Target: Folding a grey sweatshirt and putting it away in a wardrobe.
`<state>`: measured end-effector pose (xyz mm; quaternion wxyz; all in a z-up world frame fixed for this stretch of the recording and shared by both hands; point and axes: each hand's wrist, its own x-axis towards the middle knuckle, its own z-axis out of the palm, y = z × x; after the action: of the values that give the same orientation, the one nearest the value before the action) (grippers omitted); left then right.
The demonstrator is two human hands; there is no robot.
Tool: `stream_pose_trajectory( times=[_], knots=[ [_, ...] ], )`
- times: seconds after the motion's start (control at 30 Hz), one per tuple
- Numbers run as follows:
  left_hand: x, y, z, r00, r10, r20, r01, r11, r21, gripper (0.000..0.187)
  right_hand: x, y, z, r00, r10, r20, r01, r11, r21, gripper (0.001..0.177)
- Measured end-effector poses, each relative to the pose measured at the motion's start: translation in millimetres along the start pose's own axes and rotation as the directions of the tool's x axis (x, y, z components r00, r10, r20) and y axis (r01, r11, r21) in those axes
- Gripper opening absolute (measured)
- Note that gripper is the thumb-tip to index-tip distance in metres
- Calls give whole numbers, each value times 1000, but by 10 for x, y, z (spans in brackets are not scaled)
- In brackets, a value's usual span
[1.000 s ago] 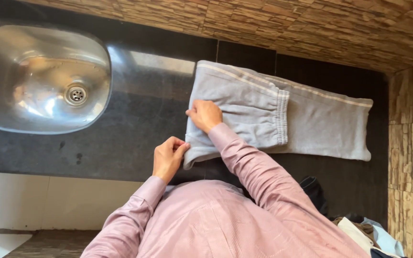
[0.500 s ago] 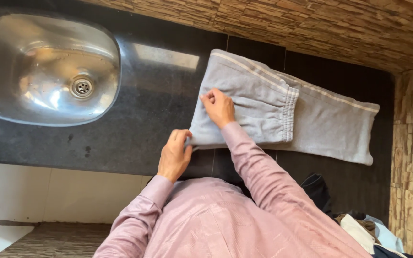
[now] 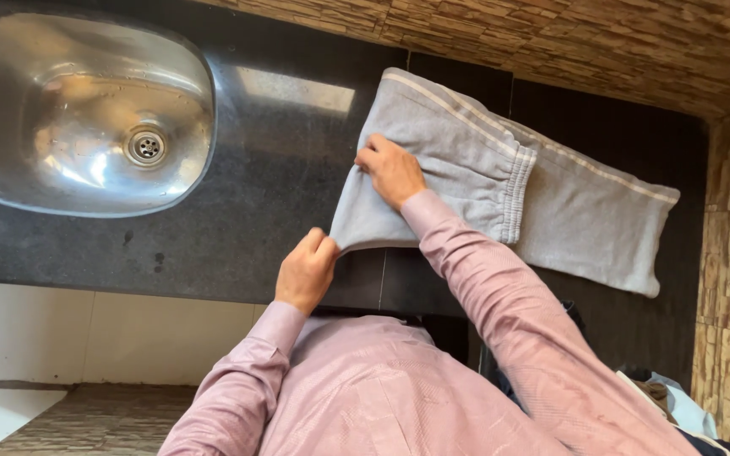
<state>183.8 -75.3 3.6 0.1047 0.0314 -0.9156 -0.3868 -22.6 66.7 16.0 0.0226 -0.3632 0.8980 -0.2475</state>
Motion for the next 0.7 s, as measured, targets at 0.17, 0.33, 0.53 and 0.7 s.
stream_pose_trajectory(
  times=[0.17, 0.33, 0.53, 0.7],
  knots=[
    [-87, -38, -37, 998, 58, -12, -57, 997, 53, 7, -8, -33, 108, 996, 64, -55, -63, 998, 13, 6],
    [-31, -29, -115, 998, 17, -61, -18, 1000, -7, 13, -167, -171, 46, 990, -30, -135, 27, 999, -26, 17],
    [435, 82, -184, 995, 72, 74, -78, 994, 78, 15, -183, -4, 7, 992, -41, -116, 40, 999, -6, 30],
    [984, 42, 296, 925, 376, 62, -381, 918, 111, 33, 134, 194, -111, 984, -177, -11, 169, 952, -256, 50]
  ],
)
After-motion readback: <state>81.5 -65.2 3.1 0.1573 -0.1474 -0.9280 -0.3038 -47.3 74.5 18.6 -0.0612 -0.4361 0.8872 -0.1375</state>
